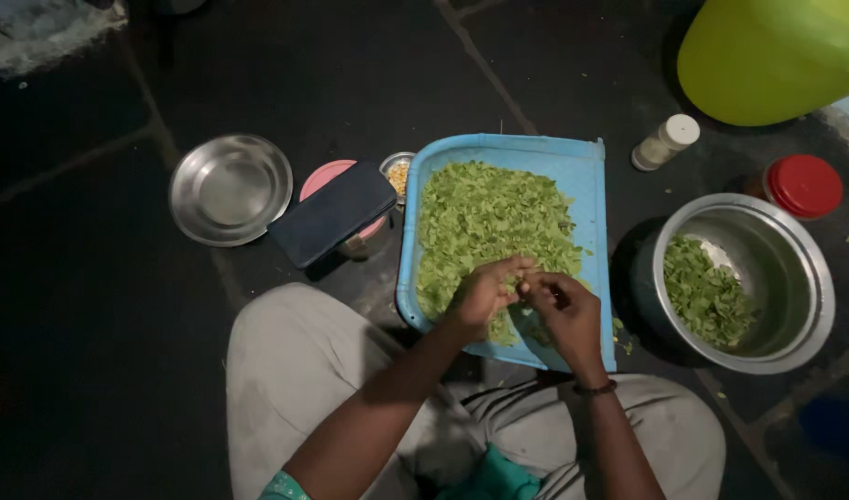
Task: The person sits on the floor and sorts green leafy material by hand, picking pieces from a blue tray and placing them into a metal bowl. The hands repeatedly pick, separate, and transfer the leaves throughout the clip.
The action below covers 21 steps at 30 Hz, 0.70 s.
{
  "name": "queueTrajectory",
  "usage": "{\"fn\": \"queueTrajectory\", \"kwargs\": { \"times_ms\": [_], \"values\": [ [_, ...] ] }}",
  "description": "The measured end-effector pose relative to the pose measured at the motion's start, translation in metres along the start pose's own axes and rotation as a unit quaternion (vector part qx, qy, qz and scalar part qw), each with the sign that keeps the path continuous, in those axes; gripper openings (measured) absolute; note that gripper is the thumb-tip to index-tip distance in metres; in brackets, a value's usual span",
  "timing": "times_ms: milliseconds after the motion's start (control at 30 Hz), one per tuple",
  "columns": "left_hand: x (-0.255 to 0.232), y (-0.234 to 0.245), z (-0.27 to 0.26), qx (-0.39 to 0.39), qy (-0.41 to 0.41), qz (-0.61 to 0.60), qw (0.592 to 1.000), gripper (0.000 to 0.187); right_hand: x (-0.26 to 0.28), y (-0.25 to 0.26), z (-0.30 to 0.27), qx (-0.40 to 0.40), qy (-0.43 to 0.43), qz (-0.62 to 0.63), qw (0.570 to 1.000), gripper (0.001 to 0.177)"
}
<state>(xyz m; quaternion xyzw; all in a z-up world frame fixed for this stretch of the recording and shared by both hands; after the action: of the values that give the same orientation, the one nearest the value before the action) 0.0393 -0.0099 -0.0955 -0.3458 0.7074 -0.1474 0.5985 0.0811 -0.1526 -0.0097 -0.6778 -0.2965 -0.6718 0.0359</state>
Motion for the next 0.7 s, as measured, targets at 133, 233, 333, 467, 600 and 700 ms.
{"fn": "queueTrajectory", "kwargs": {
  "times_ms": [133, 233, 333, 467, 600, 700],
  "values": [
    [0.002, -0.001, 0.003, 0.0, 0.009, -0.024, 1.0, 0.046, -0.004, 0.0, 0.002, 0.012, -0.031, 0.058, 0.998, 0.027],
    [0.003, 0.001, 0.002, 0.01, 0.005, -0.035, 0.999, 0.047, -0.007, 0.0, 0.002, 0.014, -0.036, 0.045, 0.998, 0.027],
    [0.005, 0.004, 0.003, 0.011, 0.004, -0.046, 0.999, 0.047, -0.014, 0.0, 0.003, 0.004, -0.067, 0.003, 0.998, 0.027],
    [0.011, 0.008, 0.006, 0.007, -0.024, -0.057, 0.998, 0.046, -0.019, 0.009, 0.005, 0.007, 0.022, 0.047, 0.999, 0.024],
    [0.01, 0.006, 0.014, 0.014, -0.072, -0.119, 0.99, 0.042, -0.025, 0.047, 0.008, -0.145, 0.052, -0.081, 0.985, 0.022],
    [0.009, 0.012, 0.011, -0.054, -0.014, -0.111, 0.992, 0.041, -0.028, 0.087, 0.007, -0.223, 0.012, -0.218, 0.95, 0.026]
  ]
}}
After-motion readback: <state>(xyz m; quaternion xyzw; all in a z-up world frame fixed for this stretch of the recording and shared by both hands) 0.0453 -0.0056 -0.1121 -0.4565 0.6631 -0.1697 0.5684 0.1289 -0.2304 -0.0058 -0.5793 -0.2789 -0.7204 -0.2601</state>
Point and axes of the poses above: each hand's wrist, its own z-axis towards the middle knuckle, its own y-axis out of the back of the hand, x = y × z, the point moved 3 cm from there along z, towards the middle knuckle, and after that the axes turned 8 degrees about -y, right-handed, at the moved point
